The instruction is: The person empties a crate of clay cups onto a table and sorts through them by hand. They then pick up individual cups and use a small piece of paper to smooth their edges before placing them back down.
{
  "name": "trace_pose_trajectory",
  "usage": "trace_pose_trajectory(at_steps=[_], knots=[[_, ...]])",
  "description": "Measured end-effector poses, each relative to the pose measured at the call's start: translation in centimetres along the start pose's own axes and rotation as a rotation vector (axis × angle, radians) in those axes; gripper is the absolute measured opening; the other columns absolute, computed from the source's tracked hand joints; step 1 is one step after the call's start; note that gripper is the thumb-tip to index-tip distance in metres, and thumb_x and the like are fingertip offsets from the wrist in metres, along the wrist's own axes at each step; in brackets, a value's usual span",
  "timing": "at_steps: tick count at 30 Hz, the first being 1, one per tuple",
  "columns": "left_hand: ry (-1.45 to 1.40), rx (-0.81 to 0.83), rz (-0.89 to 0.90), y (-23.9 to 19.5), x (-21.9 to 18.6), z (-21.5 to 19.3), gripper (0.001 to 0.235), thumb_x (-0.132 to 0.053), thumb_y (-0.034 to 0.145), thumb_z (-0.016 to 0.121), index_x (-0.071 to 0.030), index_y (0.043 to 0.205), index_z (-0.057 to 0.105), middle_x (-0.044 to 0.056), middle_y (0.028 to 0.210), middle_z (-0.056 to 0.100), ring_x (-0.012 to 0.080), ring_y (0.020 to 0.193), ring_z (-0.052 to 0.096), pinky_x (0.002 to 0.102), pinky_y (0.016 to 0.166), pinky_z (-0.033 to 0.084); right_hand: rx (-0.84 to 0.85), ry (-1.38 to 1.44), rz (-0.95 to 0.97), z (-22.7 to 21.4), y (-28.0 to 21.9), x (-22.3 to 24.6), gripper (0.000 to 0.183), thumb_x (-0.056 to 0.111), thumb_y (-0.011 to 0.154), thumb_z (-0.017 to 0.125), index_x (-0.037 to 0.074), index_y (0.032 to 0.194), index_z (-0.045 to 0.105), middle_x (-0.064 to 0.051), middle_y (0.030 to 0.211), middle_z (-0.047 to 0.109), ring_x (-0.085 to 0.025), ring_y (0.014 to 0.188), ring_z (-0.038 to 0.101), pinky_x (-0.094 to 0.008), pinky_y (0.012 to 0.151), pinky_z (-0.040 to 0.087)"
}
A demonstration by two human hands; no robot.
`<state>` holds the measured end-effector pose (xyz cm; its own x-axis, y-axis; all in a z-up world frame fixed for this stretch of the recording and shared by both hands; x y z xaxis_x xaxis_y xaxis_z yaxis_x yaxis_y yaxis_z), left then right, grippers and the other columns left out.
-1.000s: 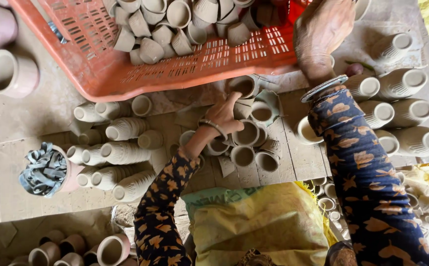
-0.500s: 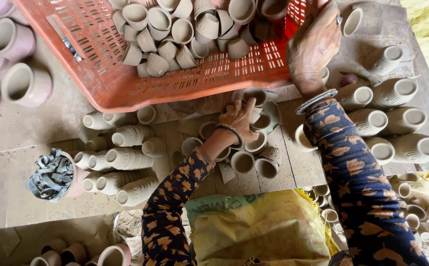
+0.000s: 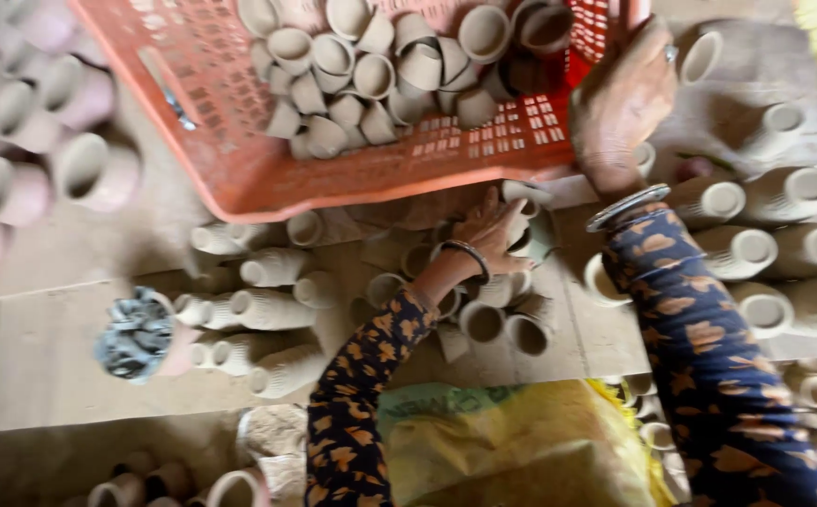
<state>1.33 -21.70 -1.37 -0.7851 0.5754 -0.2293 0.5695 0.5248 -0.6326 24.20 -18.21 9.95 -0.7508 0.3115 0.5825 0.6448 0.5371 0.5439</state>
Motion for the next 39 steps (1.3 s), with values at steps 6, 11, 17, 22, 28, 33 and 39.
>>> trace_pose_trajectory(at_steps=[6,11,17,22,28,33,39], knots=[[-0.164,-0.214,0.141,-0.1,1.9,0.3,0.12,-0.07,0.069,0.077,-0.025,0.164,0.018,0.031,0.167,0.011,0.056,0.15,0.021,0.062,0.117,0.034,-0.088,-0.015,-0.113,-1.7,-0.3,0.6,0.022,0.001,0.099,0.058,-0.002,0.118,0.048,-0.022,0.112,0.062,-0.043,0.099,0.061,-0.052,0.083,0.049],[-0.193,-0.26,0.122,-1.8,1.7,-1.1,0.119,-0.07,0.073,0.075,-0.022,0.164,0.016,0.028,0.167,0.013,0.0497,0.152,0.022,0.061,0.117,0.03,-0.086,0.009,-0.132,-1.8,-0.4,0.9,0.031,0.002,0.1,0.06,-0.003,0.127,0.047,-0.021,0.108,0.061,-0.043,0.095,0.061,-0.052,0.081,0.048],[-0.186,-0.409,0.425,-9.0,-2.1,-3.2,0.078,-0.053,0.097,0.068,-0.007,0.153,0.04,0.026,0.157,0.04,0.0398,0.141,0.046,0.05,0.113,0.042,-0.059,-0.023,-0.104,-1.6,-0.6,0.5,0.036,0.007,0.098,0.062,-0.004,0.128,0.047,-0.021,0.105,0.062,-0.041,0.093,0.062,-0.052,0.081,0.049],[-0.434,-0.577,0.507,-9.0,-5.2,-14.4,0.049,-0.034,0.1,0.063,-0.008,0.142,0.057,0.014,0.136,0.069,0.0291,0.11,0.072,0.038,0.091,0.059,-0.044,-0.054,-0.124,-1.1,-0.5,0.3,0.03,0.004,0.104,0.059,-0.002,0.131,0.046,-0.019,0.106,0.062,-0.04,0.096,0.063,-0.051,0.085,0.05],[-0.506,-1.064,0.235,12.3,2.2,-22.5,0.038,-0.028,0.088,0.069,-0.016,0.124,0.069,0.016,0.1,0.078,0.0291,0.087,0.077,0.042,0.078,0.06,-0.053,-0.036,-0.144,-1.5,-1.2,-0.1,0.038,0.005,0.101,0.06,-0.007,0.134,0.044,-0.021,0.104,0.061,-0.04,0.091,0.062,-0.05,0.08,0.049],[-0.482,-1.306,0.204,30.8,5.2,-25.4,0.034,-0.038,0.087,0.075,-0.009,0.104,0.075,0.021,0.096,0.076,0.0398,0.087,0.071,0.049,0.076,0.058,-0.063,-0.015,-0.129,-2.4,-1.3,0.5,0.04,0.006,0.101,0.061,-0.008,0.134,0.043,-0.022,0.102,0.061,-0.042,0.089,0.061,-0.051,0.079,0.049],[-0.498,-1.397,-0.241,34.9,9.7,-25.4,0.036,-0.04,0.087,0.071,-0.004,0.085,0.077,0.018,0.084,0.076,0.0329,0.077,0.073,0.048,0.071,0.058,-0.056,-0.026,-0.074,-2.3,-1.1,0.5,0.03,0.007,0.099,0.063,-0.003,0.123,0.047,-0.022,0.093,0.061,-0.043,0.082,0.059,-0.054,0.075,0.046]])
Point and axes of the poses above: each hand's wrist, its own y-axis towards the middle knuckle, its own z-axis out of the palm, x = y × z, the point moved 5 cm from there along y, towards the middle knuckle
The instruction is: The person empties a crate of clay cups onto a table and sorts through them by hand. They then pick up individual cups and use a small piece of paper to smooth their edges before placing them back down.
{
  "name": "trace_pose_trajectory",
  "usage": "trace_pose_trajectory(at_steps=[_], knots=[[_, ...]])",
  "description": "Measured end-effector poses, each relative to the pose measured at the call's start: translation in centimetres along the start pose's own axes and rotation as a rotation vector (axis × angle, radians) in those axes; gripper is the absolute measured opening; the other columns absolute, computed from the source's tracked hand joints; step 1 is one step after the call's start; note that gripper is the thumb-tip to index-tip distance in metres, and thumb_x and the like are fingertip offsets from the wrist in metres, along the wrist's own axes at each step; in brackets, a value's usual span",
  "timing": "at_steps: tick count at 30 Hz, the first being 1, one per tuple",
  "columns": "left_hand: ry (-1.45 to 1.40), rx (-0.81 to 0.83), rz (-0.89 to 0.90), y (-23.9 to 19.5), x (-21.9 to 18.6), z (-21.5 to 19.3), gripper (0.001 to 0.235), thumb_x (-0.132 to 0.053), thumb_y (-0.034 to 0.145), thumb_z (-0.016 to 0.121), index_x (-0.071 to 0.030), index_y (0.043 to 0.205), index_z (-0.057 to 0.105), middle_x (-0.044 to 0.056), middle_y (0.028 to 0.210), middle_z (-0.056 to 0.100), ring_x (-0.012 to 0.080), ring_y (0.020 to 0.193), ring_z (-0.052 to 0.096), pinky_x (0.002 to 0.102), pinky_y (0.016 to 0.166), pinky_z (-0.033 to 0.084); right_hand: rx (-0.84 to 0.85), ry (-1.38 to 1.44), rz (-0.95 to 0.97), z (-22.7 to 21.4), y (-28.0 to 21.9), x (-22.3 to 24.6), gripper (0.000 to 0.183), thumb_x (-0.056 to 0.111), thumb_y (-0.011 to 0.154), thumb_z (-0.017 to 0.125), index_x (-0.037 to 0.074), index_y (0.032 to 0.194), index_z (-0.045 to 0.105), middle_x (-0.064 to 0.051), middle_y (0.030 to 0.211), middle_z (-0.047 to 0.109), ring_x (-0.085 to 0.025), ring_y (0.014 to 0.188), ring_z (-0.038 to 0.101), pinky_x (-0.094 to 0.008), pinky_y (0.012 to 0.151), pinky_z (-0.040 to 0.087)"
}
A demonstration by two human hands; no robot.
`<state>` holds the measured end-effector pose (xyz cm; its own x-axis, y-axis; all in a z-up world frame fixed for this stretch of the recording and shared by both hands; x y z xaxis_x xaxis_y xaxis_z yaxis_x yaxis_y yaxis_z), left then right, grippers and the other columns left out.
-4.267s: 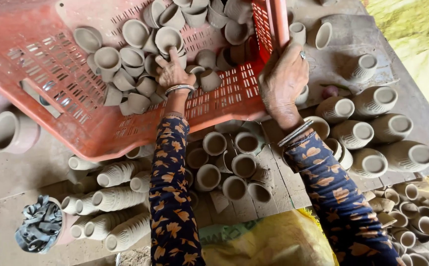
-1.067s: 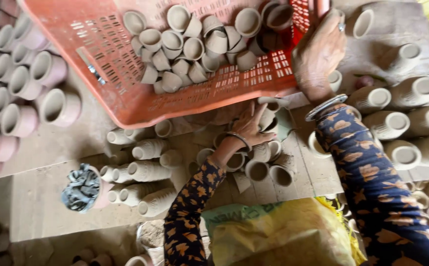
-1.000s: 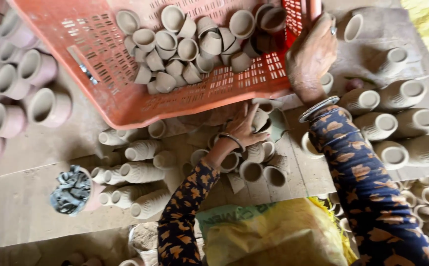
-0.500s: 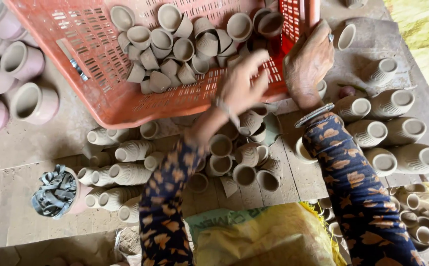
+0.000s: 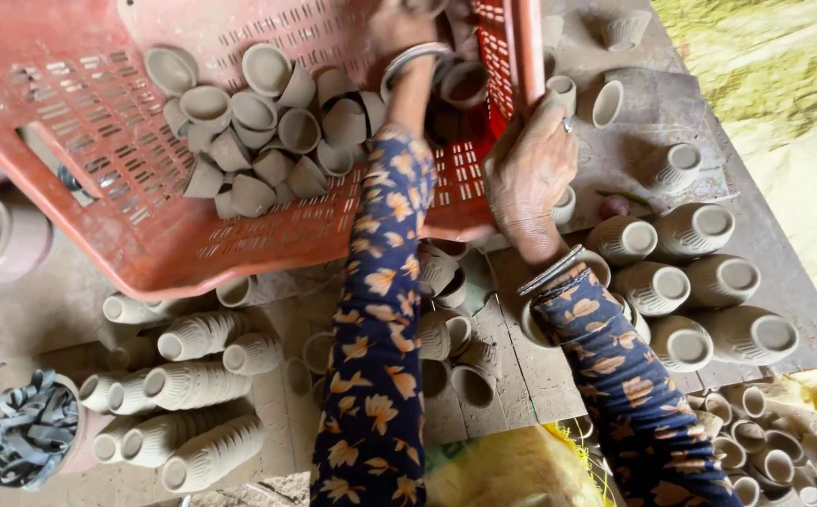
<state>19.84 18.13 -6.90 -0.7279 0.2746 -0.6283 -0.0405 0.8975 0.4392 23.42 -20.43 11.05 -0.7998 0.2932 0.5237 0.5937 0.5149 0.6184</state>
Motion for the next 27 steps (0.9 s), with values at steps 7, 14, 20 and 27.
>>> trace_pose_trajectory(at_steps=[7,14,20,27], knots=[[-0.094,0.084,0.004,-2.6,0.7,-19.9,0.014,-0.018,0.09,0.069,-0.01,0.098,0.076,0.013,0.092,0.073,0.0237,0.082,0.074,0.039,0.075,0.061,0.035,0.027,0.002,0.9,-0.1,-0.4,0.033,0.005,0.095,0.063,-0.003,0.122,0.046,-0.02,0.091,0.061,-0.041,0.082,0.06,-0.053,0.076,0.047],[0.048,0.588,0.226,-9.2,0.2,-20.4,0.016,-0.014,0.098,0.066,-0.013,0.111,0.075,0.015,0.123,0.066,0.0251,0.106,0.07,0.04,0.093,0.059,0.012,-0.011,-0.019,0.5,-0.2,-0.1,0.035,0.005,0.098,0.063,-0.004,0.127,0.045,-0.02,0.098,0.062,-0.041,0.089,0.061,-0.052,0.08,0.047],[0.41,0.738,0.477,-11.4,-4.8,-19.0,0.035,-0.024,0.081,0.075,-0.024,0.115,0.078,0.015,0.148,0.051,0.0335,0.136,0.04,0.063,0.113,0.021,0.097,0.025,0.039,0.9,-0.7,-1.0,0.03,0.008,0.103,0.065,-0.001,0.125,0.047,-0.02,0.102,0.062,-0.042,0.094,0.061,-0.055,0.084,0.046],[0.685,0.815,0.531,-12.8,-1.2,-11.9,0.022,-0.01,0.094,0.061,-0.015,0.108,0.078,0.009,0.142,0.058,0.0306,0.121,0.063,0.069,0.124,0.013,0.039,0.069,-0.017,0.5,-0.4,-0.1,0.041,0.005,0.102,0.062,-0.006,0.137,0.044,-0.022,0.109,0.061,-0.042,0.098,0.061,-0.053,0.085,0.048]])
Point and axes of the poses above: each hand's wrist, its own y-axis towards the middle knuckle, its own z-axis out of the palm, x = y × z, the point moved 5 cm from there along y, towards the middle knuckle
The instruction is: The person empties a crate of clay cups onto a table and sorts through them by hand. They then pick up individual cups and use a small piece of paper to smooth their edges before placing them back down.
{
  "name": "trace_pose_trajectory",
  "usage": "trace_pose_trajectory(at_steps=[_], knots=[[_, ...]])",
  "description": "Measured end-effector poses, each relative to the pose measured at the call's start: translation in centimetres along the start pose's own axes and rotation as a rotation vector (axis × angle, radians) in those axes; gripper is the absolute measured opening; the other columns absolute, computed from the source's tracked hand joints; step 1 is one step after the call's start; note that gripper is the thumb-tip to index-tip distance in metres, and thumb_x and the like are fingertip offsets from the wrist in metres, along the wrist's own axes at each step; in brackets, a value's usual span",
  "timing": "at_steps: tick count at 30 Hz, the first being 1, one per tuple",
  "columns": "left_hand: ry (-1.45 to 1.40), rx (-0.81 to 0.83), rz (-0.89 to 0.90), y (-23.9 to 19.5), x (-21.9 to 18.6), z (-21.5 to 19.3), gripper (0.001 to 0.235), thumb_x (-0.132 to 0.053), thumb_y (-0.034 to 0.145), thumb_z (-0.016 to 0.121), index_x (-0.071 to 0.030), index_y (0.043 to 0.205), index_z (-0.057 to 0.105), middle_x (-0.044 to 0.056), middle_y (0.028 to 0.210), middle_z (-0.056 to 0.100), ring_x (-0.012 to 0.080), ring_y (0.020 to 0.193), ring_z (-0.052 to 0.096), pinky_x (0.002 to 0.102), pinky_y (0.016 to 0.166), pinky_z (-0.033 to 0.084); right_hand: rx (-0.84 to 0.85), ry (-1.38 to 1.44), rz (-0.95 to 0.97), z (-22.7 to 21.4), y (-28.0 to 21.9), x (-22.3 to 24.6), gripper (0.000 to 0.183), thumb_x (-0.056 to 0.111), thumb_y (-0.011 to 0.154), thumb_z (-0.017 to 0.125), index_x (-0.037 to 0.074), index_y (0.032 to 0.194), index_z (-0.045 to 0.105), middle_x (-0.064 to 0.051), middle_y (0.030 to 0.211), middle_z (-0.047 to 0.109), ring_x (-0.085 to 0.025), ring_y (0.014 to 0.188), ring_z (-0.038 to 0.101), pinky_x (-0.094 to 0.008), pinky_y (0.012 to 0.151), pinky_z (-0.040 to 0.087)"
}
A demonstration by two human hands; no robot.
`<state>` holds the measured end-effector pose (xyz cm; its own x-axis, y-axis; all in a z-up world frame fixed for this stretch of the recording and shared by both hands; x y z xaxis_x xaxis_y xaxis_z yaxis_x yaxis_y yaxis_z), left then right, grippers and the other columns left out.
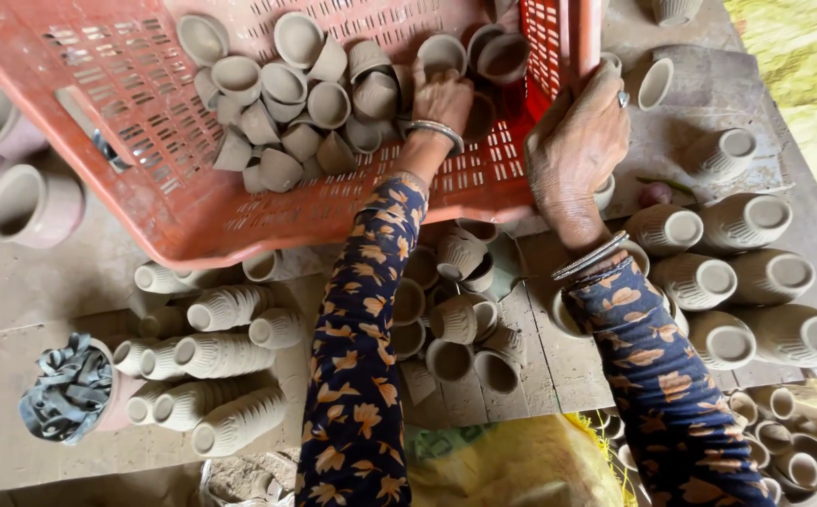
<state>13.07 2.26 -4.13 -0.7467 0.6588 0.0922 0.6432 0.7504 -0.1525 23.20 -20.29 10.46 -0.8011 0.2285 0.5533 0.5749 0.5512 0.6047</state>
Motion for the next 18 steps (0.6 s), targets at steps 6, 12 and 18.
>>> trace_pose_trajectory(at_steps=[6,12,18], knots=[[-0.192,-0.472,0.041,-0.6,-0.2,-1.4,0.041,0.003,0.09,0.065,-0.013,0.127,0.062,0.016,0.119,0.063,0.0331,0.103,0.07,0.05,0.092,0.059,0.035,-0.029,0.034,-0.3,-0.4,-0.8,0.039,0.007,0.102,0.063,-0.004,0.134,0.043,-0.021,0.108,0.062,-0.042,0.098,0.061,-0.054,0.085,0.047],[-0.173,-0.24,0.033,0.0,-1.7,-1.7,0.085,0.02,0.081,0.057,-0.026,0.151,0.045,0.028,0.14,0.04,0.0277,0.078,0.072,0.031,0.054,0.06,0.042,-0.019,0.007,0.1,-0.2,-0.5,0.038,0.005,0.102,0.063,-0.003,0.132,0.043,-0.021,0.105,0.062,-0.04,0.098,0.062,-0.053,0.088,0.048],[0.083,-0.512,0.075,2.4,-2.5,0.1,0.065,-0.002,0.088,0.068,-0.039,0.14,0.052,0.015,0.161,0.03,0.0356,0.101,0.072,0.035,0.058,0.062,0.035,-0.05,0.035,-0.4,-0.5,-0.5,0.051,0.005,0.093,0.063,-0.008,0.136,0.041,-0.025,0.106,0.063,-0.043,0.094,0.061,-0.054,0.082,0.047]])
Point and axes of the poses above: each hand's wrist, its own y-axis towards the middle knuckle, its own z-axis out of the palm, x = y × z, the point moved 5 cm from there along y, towards the middle knuckle
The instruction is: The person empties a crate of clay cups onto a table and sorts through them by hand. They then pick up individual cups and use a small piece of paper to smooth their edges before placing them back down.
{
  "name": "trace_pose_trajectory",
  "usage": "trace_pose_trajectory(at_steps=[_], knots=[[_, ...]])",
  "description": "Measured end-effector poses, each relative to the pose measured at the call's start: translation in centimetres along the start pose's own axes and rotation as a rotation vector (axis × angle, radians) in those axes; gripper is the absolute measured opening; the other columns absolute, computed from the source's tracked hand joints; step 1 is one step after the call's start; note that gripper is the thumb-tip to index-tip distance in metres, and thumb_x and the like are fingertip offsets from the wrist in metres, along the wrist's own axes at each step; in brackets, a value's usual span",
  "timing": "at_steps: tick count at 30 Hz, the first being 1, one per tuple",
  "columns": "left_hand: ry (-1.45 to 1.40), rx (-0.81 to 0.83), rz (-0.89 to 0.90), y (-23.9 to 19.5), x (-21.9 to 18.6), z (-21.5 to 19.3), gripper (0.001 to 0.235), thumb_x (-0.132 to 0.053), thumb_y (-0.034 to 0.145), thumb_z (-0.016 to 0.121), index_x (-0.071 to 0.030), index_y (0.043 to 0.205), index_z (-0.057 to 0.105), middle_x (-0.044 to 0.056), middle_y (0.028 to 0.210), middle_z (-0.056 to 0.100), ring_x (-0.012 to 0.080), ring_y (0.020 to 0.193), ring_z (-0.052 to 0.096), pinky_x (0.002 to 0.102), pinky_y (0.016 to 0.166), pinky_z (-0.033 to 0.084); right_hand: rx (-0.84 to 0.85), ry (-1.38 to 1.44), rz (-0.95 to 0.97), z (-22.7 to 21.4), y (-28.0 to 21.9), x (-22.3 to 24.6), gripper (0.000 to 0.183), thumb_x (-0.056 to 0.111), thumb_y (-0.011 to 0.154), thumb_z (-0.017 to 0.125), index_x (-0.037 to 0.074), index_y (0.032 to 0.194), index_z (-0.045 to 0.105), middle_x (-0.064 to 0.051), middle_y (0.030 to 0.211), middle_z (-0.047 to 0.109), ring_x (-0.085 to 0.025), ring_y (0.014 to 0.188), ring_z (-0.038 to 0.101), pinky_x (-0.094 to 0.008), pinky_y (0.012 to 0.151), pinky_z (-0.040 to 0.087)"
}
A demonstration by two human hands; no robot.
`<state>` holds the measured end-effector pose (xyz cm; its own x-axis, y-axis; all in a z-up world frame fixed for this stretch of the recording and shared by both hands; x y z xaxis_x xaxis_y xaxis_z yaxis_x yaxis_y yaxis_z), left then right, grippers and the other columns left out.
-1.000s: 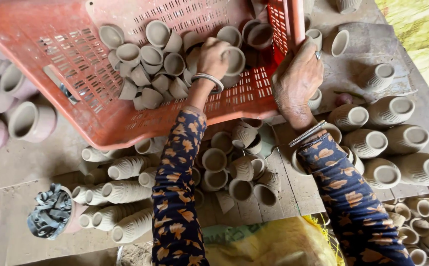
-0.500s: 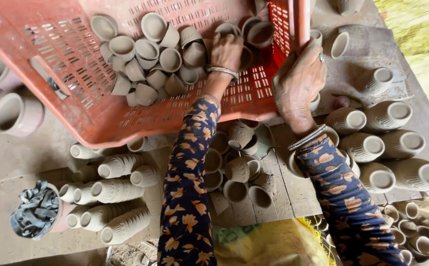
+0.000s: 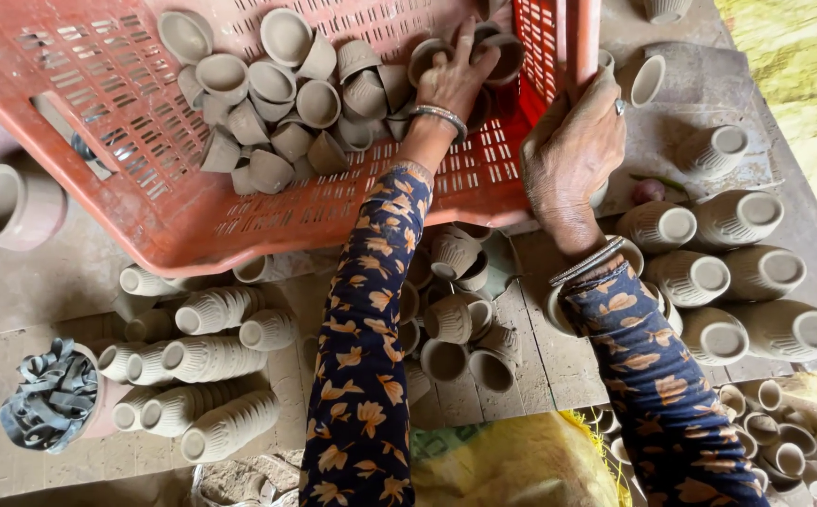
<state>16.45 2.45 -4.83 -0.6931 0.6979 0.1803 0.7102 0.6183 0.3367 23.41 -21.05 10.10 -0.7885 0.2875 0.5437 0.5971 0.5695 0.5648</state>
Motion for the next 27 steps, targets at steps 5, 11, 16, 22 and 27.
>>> trace_pose_trajectory(at_steps=[5,11,16,22,27], knots=[[-0.007,0.468,0.028,1.8,0.6,-0.4,0.065,-0.009,0.09,0.069,-0.044,0.142,0.052,0.022,0.159,0.032,0.0458,0.128,0.055,0.046,0.085,0.06,0.017,0.026,0.011,0.8,0.0,-0.8,0.04,0.006,0.1,0.063,-0.005,0.132,0.043,-0.024,0.105,0.062,-0.043,0.095,0.061,-0.054,0.085,0.047],[-0.165,0.52,-0.024,2.3,1.9,-1.0,0.089,0.004,0.075,0.075,-0.049,0.142,0.052,0.008,0.157,0.035,0.0455,0.135,0.043,0.049,0.107,0.043,0.015,0.037,0.008,-0.1,0.5,0.5,0.04,0.007,0.098,0.064,-0.005,0.132,0.044,-0.022,0.107,0.062,-0.043,0.096,0.06,-0.054,0.084,0.046],[-0.353,0.561,-0.176,1.3,2.8,-0.9,0.07,-0.004,0.08,0.078,-0.04,0.138,0.063,0.002,0.153,0.05,0.0341,0.136,0.053,0.043,0.12,0.042,-0.011,0.017,-0.015,0.0,0.3,0.4,0.042,0.007,0.1,0.064,-0.005,0.134,0.043,-0.022,0.107,0.061,-0.043,0.097,0.06,-0.053,0.084,0.046],[-0.349,0.302,-0.11,-0.6,2.4,-0.7,0.056,0.0,0.079,0.077,-0.024,0.128,0.07,0.015,0.146,0.05,0.0424,0.128,0.051,0.053,0.105,0.047,0.003,0.004,0.02,-0.2,-0.7,-0.4,0.039,0.008,0.101,0.064,-0.006,0.131,0.044,-0.021,0.1,0.061,-0.041,0.091,0.061,-0.053,0.082,0.047],[-0.312,0.136,-0.073,-2.3,2.3,-2.8,0.046,-0.001,0.076,0.077,-0.013,0.12,0.073,0.026,0.138,0.051,0.0466,0.122,0.054,0.056,0.1,0.049,-0.073,0.028,-0.007,0.9,-1.3,-2.4,0.034,0.007,0.102,0.063,-0.003,0.129,0.045,-0.022,0.1,0.061,-0.042,0.09,0.061,-0.052,0.082,0.049]])
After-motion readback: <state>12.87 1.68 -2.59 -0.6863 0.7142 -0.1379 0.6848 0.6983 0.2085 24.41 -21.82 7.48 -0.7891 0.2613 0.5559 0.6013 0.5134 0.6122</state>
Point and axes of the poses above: each hand's wrist, its own y-axis towards the middle knuckle, its own z-axis out of the palm, x = y × z, the point moved 5 cm from there along y, towards the middle knuckle
